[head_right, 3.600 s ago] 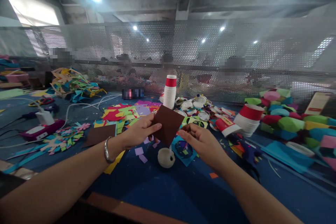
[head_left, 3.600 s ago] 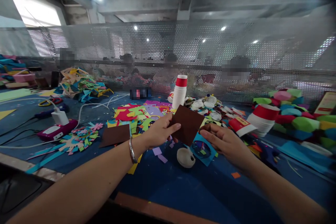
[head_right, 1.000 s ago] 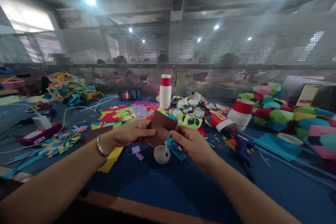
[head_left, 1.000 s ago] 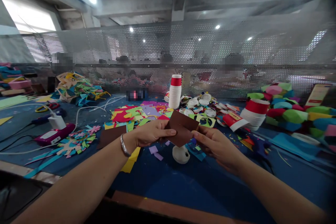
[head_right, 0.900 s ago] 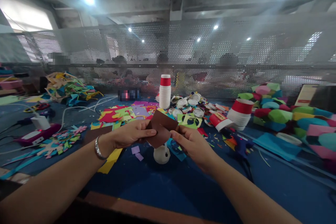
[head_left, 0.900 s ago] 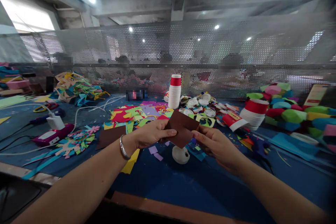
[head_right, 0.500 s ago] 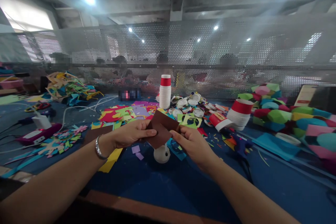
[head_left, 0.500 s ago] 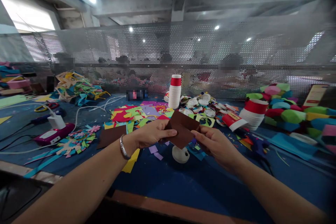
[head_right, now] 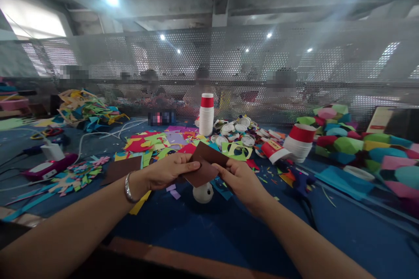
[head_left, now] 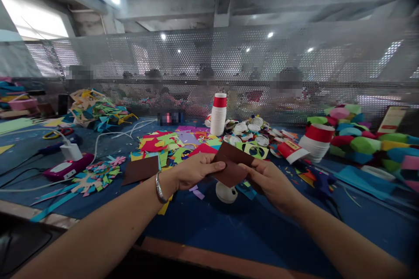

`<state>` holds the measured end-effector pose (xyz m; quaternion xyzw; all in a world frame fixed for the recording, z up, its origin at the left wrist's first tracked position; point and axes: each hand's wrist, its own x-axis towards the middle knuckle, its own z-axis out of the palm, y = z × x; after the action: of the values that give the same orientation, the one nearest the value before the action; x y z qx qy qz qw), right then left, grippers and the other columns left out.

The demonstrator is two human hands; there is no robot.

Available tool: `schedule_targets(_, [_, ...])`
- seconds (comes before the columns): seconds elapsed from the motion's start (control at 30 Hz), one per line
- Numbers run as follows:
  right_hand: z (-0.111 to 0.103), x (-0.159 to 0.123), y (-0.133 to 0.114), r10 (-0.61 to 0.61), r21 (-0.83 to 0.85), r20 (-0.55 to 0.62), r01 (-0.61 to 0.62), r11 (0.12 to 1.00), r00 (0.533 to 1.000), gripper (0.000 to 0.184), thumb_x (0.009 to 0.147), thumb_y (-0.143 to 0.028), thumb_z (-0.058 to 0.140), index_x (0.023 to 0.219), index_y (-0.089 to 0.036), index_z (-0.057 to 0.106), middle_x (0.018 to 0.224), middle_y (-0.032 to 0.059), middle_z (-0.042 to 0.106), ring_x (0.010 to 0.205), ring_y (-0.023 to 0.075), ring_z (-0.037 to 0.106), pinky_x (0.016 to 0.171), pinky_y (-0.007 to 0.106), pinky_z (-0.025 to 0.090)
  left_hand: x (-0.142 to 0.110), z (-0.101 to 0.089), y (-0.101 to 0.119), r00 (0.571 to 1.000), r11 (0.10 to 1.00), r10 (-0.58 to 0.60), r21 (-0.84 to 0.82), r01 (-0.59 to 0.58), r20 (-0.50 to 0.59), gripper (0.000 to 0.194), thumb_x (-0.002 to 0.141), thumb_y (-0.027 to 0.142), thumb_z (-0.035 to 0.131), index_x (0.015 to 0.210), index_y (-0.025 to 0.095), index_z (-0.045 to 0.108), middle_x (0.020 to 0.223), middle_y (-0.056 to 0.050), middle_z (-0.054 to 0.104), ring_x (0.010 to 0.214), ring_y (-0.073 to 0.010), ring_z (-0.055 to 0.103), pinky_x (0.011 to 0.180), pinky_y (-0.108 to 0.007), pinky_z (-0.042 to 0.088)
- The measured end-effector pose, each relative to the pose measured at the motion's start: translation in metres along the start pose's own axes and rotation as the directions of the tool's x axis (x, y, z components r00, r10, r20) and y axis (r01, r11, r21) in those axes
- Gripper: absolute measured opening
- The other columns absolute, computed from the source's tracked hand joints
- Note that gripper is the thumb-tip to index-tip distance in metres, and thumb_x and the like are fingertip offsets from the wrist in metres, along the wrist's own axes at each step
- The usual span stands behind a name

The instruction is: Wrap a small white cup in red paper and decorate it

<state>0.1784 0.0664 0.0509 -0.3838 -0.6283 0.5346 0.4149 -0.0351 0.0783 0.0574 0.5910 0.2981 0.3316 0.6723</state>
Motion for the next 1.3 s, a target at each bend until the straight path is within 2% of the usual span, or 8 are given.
schedule_targets(0.27, [0.002,-0.002,-0.003,0.029,0.009,-0.042,-0.028,1.000,0.999,0.038,0.073,-0.049,0.078,0.094,-0.019,0.070,0.052,-0.0050,0.051,0.046,0.0092,0.037,0.045,0.023,0.030,-0.002,0.001,0.002,0.999,0.998,-0.019,-0.067,0.021,0.032,0.031,0.081,0.036,0.072,0.101,0.012,0.070,0.095,-0.008,0.070,0.084,-0.0134,0.061,0.080,-0.027,0.044])
schedule_targets(0.43, [0.002,-0.002,-0.005,-0.001,0.009,0.006,0.001,1.000,1.000,0.034,0.076,-0.051,0.075,0.086,-0.019,0.069,0.053,-0.0039,0.050,0.049,0.0110,0.041,0.050,0.025,0.035,-0.002,0.004,0.001,0.997,0.997,-0.020,-0.069,0.025,0.071,0.033,0.081,0.038,0.072,0.102,0.012,0.069,0.097,-0.009,0.069,0.086,-0.0156,0.063,0.084,-0.029,0.045])
schedule_targets(0.63, [0.002,-0.002,-0.007,0.013,-0.021,0.015,-0.013,1.000,1.000,0.034,0.076,-0.053,0.074,0.080,-0.019,0.069,0.049,-0.0036,0.048,0.052,0.0124,0.045,0.047,0.024,0.032,0.000,0.006,-0.004,0.995,1.000,-0.015,-0.018,0.017,0.095,0.036,0.081,0.041,0.072,0.103,0.013,0.069,0.099,-0.010,0.070,0.089,-0.0164,0.063,0.088,-0.031,0.045])
schedule_targets(0.73, [0.003,-0.002,-0.007,0.000,0.001,0.028,0.000,1.000,1.000,0.035,0.074,-0.053,0.075,0.069,-0.020,0.065,0.049,-0.0025,0.048,0.056,0.0137,0.048,0.049,0.024,0.034,0.002,0.007,-0.006,0.996,1.000,-0.026,-0.002,0.026,0.087,0.035,0.079,0.042,0.074,0.100,0.014,0.070,0.095,-0.008,0.070,0.086,-0.0155,0.063,0.087,-0.030,0.046])
schedule_targets(0.9, [0.002,-0.001,-0.007,0.026,-0.031,0.002,-0.025,0.999,1.000,0.044,0.072,-0.057,0.075,0.057,-0.020,0.054,0.044,-0.0058,0.036,0.049,0.0113,0.039,0.047,0.024,0.029,0.001,0.007,-0.003,0.995,0.997,-0.069,-0.028,0.071,0.071,0.039,0.077,0.041,0.075,0.104,0.013,0.070,0.098,-0.009,0.070,0.086,-0.0151,0.064,0.085,-0.027,0.047])
schedule_targets(1.03, [0.002,0.000,-0.008,0.010,-0.039,-0.008,-0.010,0.999,1.000,0.044,0.071,-0.057,0.075,0.057,-0.021,0.055,0.042,-0.0059,0.034,0.048,0.0117,0.037,0.047,0.025,0.028,-0.001,0.003,0.001,0.992,0.993,-0.110,-0.035,0.113,0.063,0.039,0.076,0.039,0.077,0.105,0.013,0.071,0.100,-0.010,0.071,0.086,-0.0146,0.065,0.084,-0.027,0.047])
schedule_targets(1.17, [0.002,0.000,-0.008,-0.024,-0.066,-0.026,0.022,0.998,0.999,0.042,0.071,-0.057,0.075,0.058,-0.022,0.056,0.040,-0.0064,0.029,0.047,0.0128,0.036,0.046,0.026,0.026,-0.002,-0.002,0.005,0.990,0.993,-0.119,0.010,0.119,0.069,0.033,0.077,0.038,0.076,0.098,0.013,0.072,0.094,-0.008,0.072,0.081,-0.0125,0.064,0.076,-0.023,0.046])
schedule_targets(1.3, [0.000,0.000,-0.004,-0.026,-0.119,-0.023,0.023,0.993,0.999,0.041,0.076,-0.057,0.072,0.065,-0.020,0.060,0.042,-0.0084,0.026,0.044,0.0087,0.025,0.044,0.025,0.021,-0.006,-0.005,0.011,0.987,0.990,-0.137,0.053,0.132,0.087,0.030,0.075,0.038,0.077,0.092,0.013,0.072,0.087,-0.006,0.071,0.077,-0.0131,0.063,0.072,-0.024,0.046])
